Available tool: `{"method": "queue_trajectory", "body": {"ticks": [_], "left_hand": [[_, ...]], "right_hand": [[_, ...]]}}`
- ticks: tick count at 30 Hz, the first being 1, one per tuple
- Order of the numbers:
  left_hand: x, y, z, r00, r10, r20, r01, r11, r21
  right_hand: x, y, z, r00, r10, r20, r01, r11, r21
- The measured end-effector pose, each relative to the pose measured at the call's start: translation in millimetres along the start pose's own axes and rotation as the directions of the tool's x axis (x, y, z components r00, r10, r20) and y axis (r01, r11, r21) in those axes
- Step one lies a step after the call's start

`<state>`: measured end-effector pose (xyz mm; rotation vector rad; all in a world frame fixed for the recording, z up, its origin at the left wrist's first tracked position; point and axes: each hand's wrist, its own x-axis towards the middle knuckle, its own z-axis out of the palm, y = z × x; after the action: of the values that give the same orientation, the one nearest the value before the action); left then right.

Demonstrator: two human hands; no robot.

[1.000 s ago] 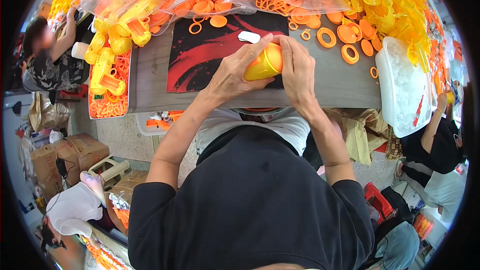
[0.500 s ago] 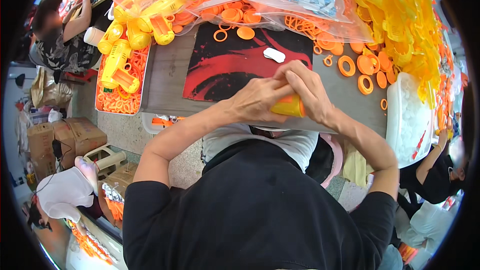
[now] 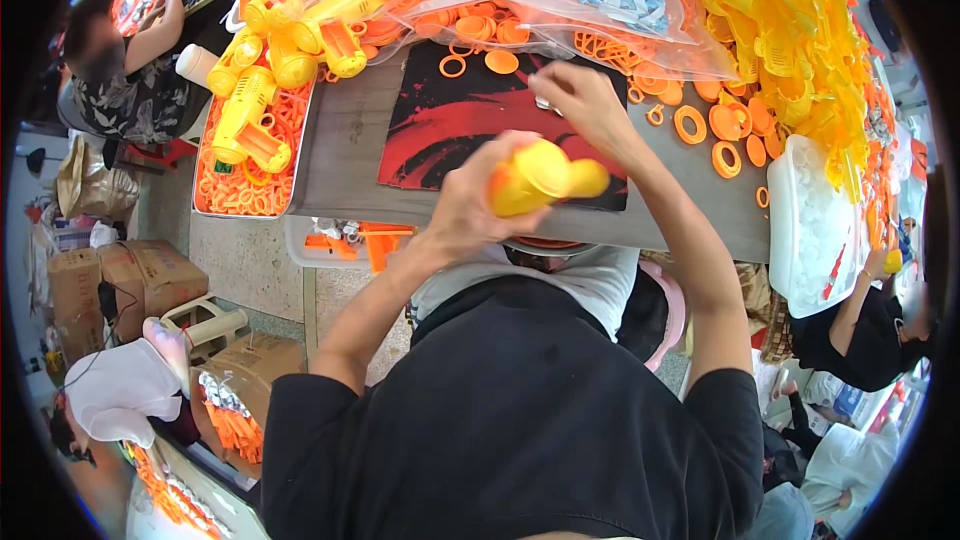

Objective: Assemble plastic components onto yellow toy guns at a factory workbench.

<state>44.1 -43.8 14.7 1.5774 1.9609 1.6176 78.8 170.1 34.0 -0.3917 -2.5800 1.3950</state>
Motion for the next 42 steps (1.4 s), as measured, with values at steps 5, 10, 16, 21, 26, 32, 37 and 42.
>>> {"method": "queue_trajectory", "body": {"ticks": [5,10,16,21,26,32,37,42], "left_hand": [[-33,11,-43,0.921,-0.24,-0.306,0.163,0.953,-0.257],[-35,2,-63,0.775,-0.389,-0.499,0.239,0.91,-0.337],[6,0,-41,0.858,-0.334,-0.39,0.177,0.905,-0.387],[23,7,-16,0.909,-0.257,-0.328,0.135,0.926,-0.353],[23,9,-9,0.937,-0.19,-0.294,0.093,0.944,-0.316],[25,28,-6,0.973,-0.15,-0.177,0.086,0.941,-0.327],[27,30,8,0.956,-0.292,0.016,0.257,0.814,-0.521],[27,40,17,0.932,-0.362,-0.017,0.306,0.811,-0.498]], "right_hand": [[59,43,50,0.884,-0.366,-0.291,0.087,0.74,-0.667],[35,11,49,0.966,0.039,-0.254,-0.062,0.995,-0.083],[-25,-27,39,0.998,-0.02,-0.051,0.054,0.487,0.872],[-53,-20,16,0.992,-0.017,-0.126,0.12,0.441,0.889],[-76,-19,-1,0.97,0.033,-0.242,0.119,0.802,0.585],[-81,-14,-37,0.998,0.011,-0.066,0.034,0.759,0.65],[-61,-11,-45,0.954,-0.3,-0.027,0.218,0.627,0.748],[-60,-14,-38,0.977,-0.068,0.204,-0.176,0.287,0.942]]}}
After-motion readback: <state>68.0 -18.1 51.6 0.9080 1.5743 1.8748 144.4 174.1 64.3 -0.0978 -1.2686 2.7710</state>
